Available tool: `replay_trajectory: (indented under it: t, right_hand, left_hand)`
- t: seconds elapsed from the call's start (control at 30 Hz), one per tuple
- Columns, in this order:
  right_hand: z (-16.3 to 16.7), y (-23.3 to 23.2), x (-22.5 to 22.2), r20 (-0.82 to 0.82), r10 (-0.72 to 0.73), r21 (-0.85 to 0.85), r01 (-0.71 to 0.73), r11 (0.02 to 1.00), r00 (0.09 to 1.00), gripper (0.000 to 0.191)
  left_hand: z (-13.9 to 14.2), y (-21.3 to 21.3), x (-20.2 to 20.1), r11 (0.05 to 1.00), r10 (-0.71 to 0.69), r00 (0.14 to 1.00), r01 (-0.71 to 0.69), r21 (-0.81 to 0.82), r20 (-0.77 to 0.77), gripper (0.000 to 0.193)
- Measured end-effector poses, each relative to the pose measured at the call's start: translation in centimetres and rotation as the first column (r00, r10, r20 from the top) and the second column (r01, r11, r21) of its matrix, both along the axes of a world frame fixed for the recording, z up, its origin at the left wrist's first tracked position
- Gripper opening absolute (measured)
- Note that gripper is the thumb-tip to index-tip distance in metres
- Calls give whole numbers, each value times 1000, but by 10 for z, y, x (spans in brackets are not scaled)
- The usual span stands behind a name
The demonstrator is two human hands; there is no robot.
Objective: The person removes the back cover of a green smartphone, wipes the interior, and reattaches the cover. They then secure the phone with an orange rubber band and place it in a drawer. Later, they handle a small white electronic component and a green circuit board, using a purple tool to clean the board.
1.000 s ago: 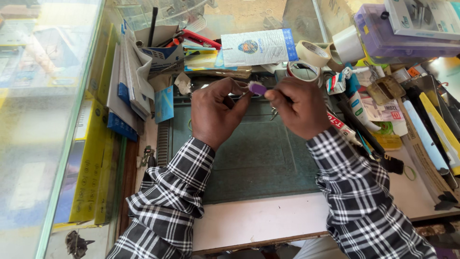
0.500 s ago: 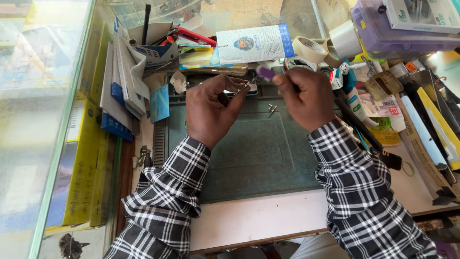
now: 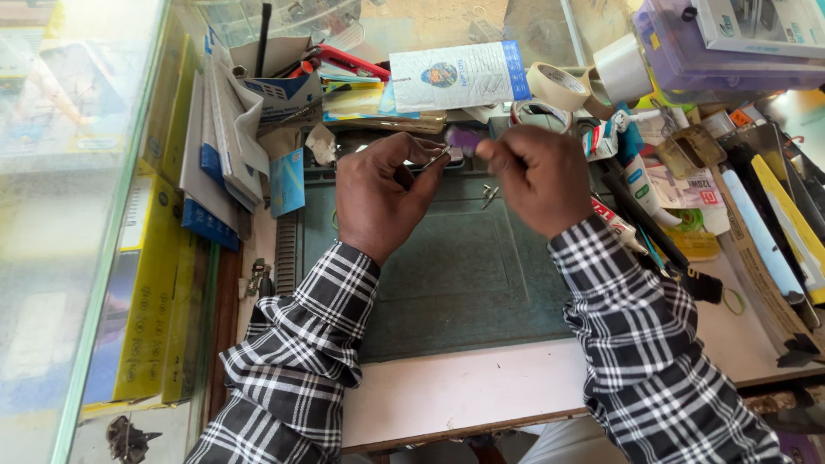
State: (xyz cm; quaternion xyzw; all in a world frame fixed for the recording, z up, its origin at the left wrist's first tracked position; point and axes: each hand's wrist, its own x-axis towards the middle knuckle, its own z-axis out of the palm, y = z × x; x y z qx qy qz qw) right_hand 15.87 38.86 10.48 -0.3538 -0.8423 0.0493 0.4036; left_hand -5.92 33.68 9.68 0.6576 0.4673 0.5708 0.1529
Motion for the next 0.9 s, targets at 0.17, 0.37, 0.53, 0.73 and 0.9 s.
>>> replay_trajectory:
  t: [0.17,0.37,0.53,0.73,0.9]
  right_hand:
    - [2,1,4,-92,19,-101,-29,994,996,38]
    - [2,1,3,-19,-92,-33,92,995,996,36]
    - [1,2,3,-45,59,-49,-61,997,997,27]
    - [-4,3,10,-47,-16,-66,13,998,999,30]
    - [-8,5,6,-24,-67,10,67,998,997,18]
  left_hand:
    - [-1,1,0,1000,-6,1000,7,-3,10,14]
    - [-2,1,0,1000,25,1000,-24,20,-19,15]
    - [-3,2,0,1000,7,1000,-7,17,-3,17]
    - [1,-1,1,1000,-13,1000,13,-1,2,13]
    - [-6,4,2,1000,-15,999,15,-10,-33,12]
